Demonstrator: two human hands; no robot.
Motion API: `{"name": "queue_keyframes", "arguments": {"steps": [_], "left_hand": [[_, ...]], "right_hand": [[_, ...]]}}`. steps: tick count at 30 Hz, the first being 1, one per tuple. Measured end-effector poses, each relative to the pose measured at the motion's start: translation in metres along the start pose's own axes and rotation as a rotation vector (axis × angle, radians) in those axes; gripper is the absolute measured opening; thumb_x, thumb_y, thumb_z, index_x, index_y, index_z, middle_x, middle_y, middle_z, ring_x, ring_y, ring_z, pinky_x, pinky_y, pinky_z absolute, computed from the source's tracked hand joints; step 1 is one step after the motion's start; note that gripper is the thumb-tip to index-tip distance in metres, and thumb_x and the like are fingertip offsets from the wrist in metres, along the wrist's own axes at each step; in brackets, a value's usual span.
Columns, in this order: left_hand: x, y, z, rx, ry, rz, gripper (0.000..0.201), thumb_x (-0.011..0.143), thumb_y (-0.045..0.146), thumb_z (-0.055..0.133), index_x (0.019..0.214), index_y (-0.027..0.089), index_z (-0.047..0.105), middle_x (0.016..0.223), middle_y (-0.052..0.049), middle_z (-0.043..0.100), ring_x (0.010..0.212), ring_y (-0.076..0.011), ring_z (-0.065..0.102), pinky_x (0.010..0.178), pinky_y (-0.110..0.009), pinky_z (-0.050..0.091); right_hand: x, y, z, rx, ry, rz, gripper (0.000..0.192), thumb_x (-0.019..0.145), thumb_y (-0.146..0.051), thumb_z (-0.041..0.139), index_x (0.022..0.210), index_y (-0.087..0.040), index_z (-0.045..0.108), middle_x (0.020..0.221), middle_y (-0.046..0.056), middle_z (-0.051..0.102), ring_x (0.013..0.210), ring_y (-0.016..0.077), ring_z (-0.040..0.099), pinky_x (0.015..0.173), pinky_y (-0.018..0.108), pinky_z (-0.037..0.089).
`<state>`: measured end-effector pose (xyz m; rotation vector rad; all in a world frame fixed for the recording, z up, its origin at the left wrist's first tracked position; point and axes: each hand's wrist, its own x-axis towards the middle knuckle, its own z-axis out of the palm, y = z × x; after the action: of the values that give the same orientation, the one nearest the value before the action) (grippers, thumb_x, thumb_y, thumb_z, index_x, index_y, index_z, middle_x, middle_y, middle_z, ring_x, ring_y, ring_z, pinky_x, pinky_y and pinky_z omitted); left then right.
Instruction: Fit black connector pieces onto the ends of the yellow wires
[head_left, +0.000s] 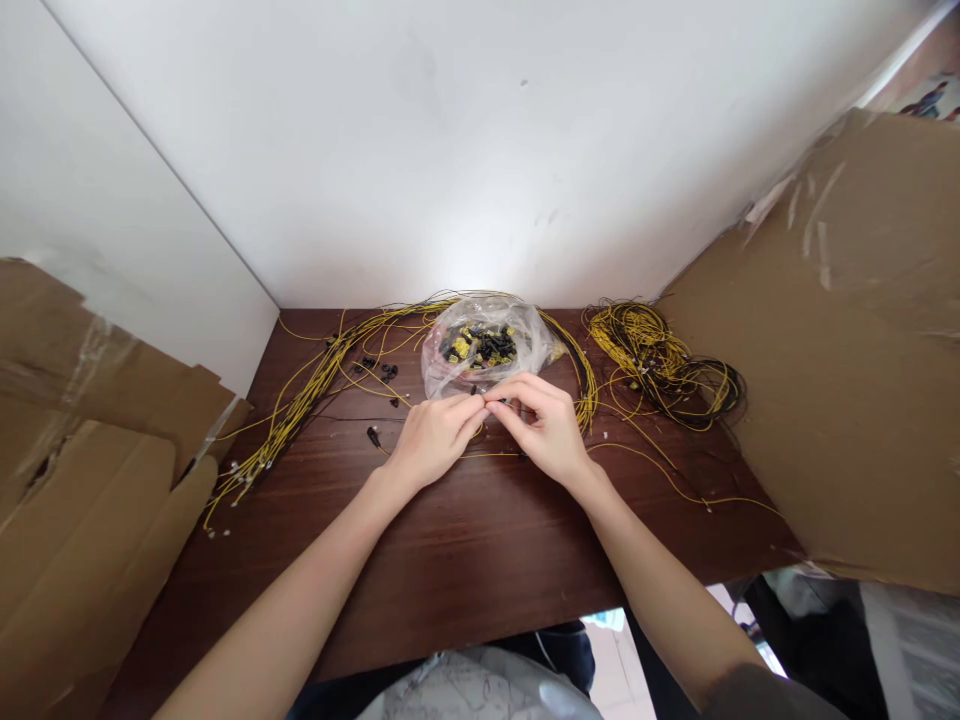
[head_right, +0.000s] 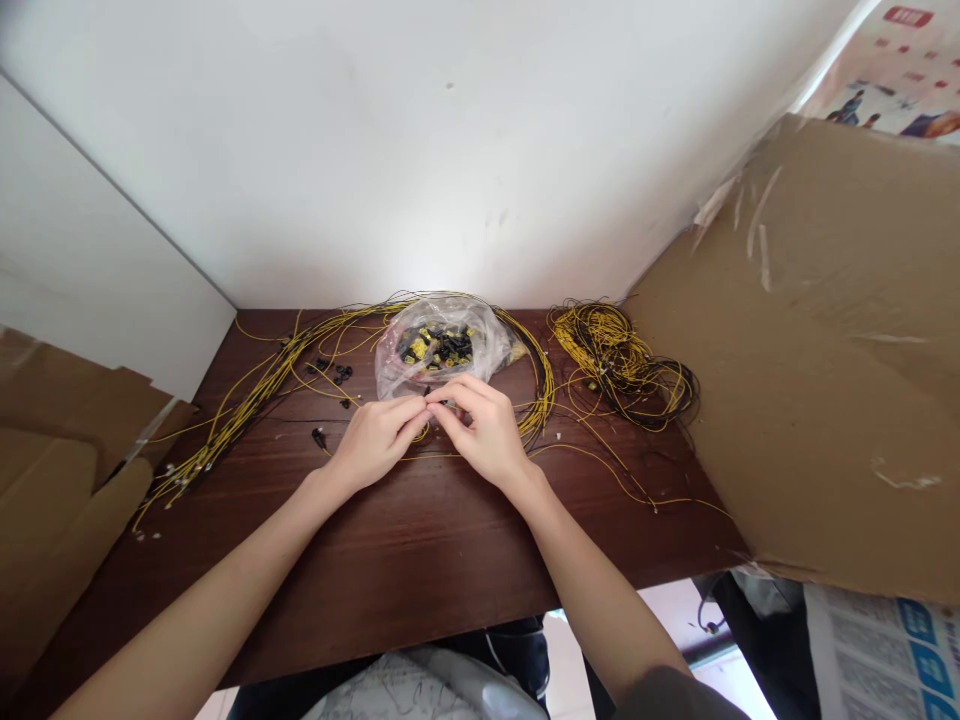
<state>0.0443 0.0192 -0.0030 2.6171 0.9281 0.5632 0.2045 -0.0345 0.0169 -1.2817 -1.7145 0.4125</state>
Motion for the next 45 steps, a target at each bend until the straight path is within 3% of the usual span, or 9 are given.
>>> {"name": "queue_keyframes", "arguments": {"steps": [4, 13, 17, 21, 25, 31, 41, 45], "left_hand": [[0.000, 0.000, 0.000, 0.010, -0.008, -0.001, 0.033, 0.095, 0.032, 0.031, 0.084, 0.018, 0.058, 0.079, -0.002, 0.065, 0.065, -0.0131, 0.057, 0.059, -0.023, 0.035], [0.001, 0.002, -0.001, 0.022, -0.012, -0.001, 0.036, 0.095, 0.032, 0.030, 0.075, 0.018, 0.057, 0.075, -0.001, 0.065, 0.063, -0.0126, 0.057, 0.057, -0.023, 0.033], [0.000, 0.004, -0.003, 0.003, 0.001, -0.054, 0.030, 0.094, 0.034, 0.032, 0.092, 0.019, 0.058, 0.073, -0.001, 0.065, 0.064, -0.0152, 0.060, 0.056, -0.023, 0.034], [0.000, 0.006, -0.005, -0.043, -0.006, -0.080, 0.031, 0.094, 0.038, 0.034, 0.115, 0.021, 0.049, 0.077, -0.001, 0.067, 0.067, -0.0172, 0.063, 0.058, -0.024, 0.038], [-0.001, 0.005, -0.004, -0.019, 0.000, -0.058, 0.028, 0.095, 0.036, 0.032, 0.105, 0.020, 0.053, 0.077, -0.001, 0.066, 0.065, -0.0155, 0.061, 0.056, -0.023, 0.036], [0.000, 0.000, 0.000, -0.006, 0.013, 0.006, 0.032, 0.096, 0.033, 0.029, 0.087, 0.019, 0.057, 0.080, -0.002, 0.066, 0.065, -0.0131, 0.058, 0.057, -0.023, 0.033], [0.001, 0.000, 0.000, -0.031, -0.001, -0.010, 0.034, 0.095, 0.033, 0.032, 0.078, 0.018, 0.058, 0.075, 0.000, 0.064, 0.061, -0.0118, 0.055, 0.057, -0.023, 0.032], [0.000, 0.001, -0.001, -0.021, -0.006, -0.013, 0.034, 0.095, 0.033, 0.032, 0.078, 0.018, 0.057, 0.074, 0.000, 0.064, 0.062, -0.0126, 0.056, 0.057, -0.023, 0.032]], "right_hand": [[0.001, 0.001, -0.004, -0.017, 0.028, 0.037, 0.011, 0.084, -0.022, 0.057, 0.086, -0.020, 0.067, 0.084, 0.003, 0.065, 0.065, 0.0121, 0.055, 0.056, 0.024, 0.045], [0.004, 0.009, -0.012, -0.057, 0.285, 0.136, 0.011, 0.082, -0.026, 0.059, 0.084, -0.020, 0.069, 0.081, 0.003, 0.066, 0.061, 0.0130, 0.054, 0.054, 0.026, 0.043], [0.004, 0.008, -0.011, -0.030, 0.251, 0.115, 0.011, 0.083, -0.024, 0.057, 0.085, -0.020, 0.068, 0.082, 0.003, 0.066, 0.062, 0.0125, 0.054, 0.052, 0.025, 0.042], [0.003, 0.004, -0.007, -0.006, 0.127, 0.069, 0.010, 0.084, -0.023, 0.057, 0.084, -0.020, 0.067, 0.083, 0.002, 0.065, 0.063, 0.0119, 0.054, 0.055, 0.025, 0.044], [0.000, 0.002, -0.001, 0.014, 0.040, 0.026, 0.011, 0.084, -0.021, 0.057, 0.088, -0.019, 0.067, 0.084, 0.002, 0.064, 0.063, 0.0110, 0.054, 0.055, 0.024, 0.043], [0.000, 0.003, -0.001, -0.007, 0.032, 0.033, 0.010, 0.083, -0.020, 0.057, 0.086, -0.019, 0.067, 0.084, 0.002, 0.065, 0.065, 0.0118, 0.055, 0.054, 0.023, 0.043], [0.003, 0.012, -0.010, -0.013, 0.300, 0.197, 0.010, 0.080, -0.025, 0.061, 0.081, -0.019, 0.070, 0.080, 0.003, 0.067, 0.062, 0.0132, 0.055, 0.056, 0.026, 0.043], [0.004, 0.014, -0.011, 0.013, 0.334, 0.219, 0.011, 0.079, -0.026, 0.062, 0.081, -0.019, 0.069, 0.079, 0.003, 0.067, 0.064, 0.0140, 0.057, 0.058, 0.026, 0.044]]}}
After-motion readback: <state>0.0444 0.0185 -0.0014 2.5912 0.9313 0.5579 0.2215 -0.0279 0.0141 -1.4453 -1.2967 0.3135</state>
